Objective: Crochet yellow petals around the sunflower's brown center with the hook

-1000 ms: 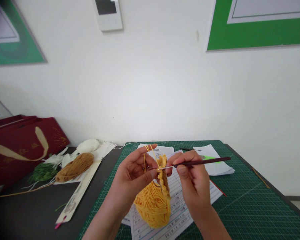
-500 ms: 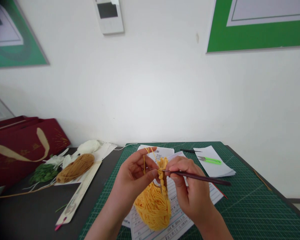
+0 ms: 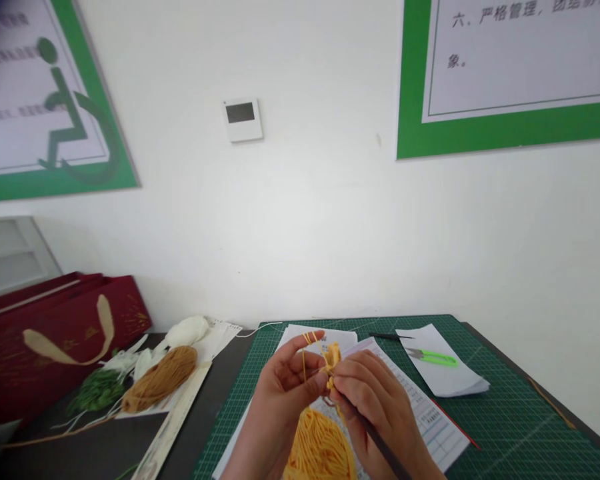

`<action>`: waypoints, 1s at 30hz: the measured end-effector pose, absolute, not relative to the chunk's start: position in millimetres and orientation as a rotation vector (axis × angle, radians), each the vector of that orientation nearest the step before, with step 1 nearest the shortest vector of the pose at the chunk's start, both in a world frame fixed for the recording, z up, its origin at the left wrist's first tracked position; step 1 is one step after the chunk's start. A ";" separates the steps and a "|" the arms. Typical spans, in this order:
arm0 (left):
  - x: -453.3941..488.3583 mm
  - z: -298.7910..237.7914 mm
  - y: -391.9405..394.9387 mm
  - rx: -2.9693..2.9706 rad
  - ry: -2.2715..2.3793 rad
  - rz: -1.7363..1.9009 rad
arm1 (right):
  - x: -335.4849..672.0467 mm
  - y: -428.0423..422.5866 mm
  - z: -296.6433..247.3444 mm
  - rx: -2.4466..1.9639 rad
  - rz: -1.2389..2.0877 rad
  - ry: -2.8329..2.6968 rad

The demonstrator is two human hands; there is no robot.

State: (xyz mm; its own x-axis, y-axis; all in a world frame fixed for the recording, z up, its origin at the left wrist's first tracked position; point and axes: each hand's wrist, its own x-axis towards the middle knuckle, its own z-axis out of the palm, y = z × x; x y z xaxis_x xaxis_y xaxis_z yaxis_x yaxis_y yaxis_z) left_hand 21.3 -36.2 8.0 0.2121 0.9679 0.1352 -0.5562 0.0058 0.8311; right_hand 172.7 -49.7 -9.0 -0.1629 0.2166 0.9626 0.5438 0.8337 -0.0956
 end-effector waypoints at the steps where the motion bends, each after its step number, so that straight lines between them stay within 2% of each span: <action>1: 21.0 8.5 -35.9 0.902 0.560 1.295 | 171.8 -49.4 -9.2 -0.595 -0.300 -1.734; 10: 13.3 12.8 -32.2 0.800 0.491 1.218 | 167.1 -41.4 -14.7 -0.551 -0.107 -1.669; 15: 18.6 6.0 -31.7 0.799 0.531 1.273 | 161.5 -39.3 -27.4 -0.563 -0.384 -1.663; 19: 23.8 1.3 -33.8 1.063 0.675 1.507 | 147.8 -41.4 -32.1 -0.696 -0.491 -1.560; 25: 22.6 5.7 -36.7 1.281 0.744 1.601 | 154.6 -47.5 -31.9 -0.742 -0.297 -1.441; 30: 17.5 14.7 -38.3 1.164 0.692 1.474 | 158.1 -50.3 -25.9 -0.747 0.190 -1.191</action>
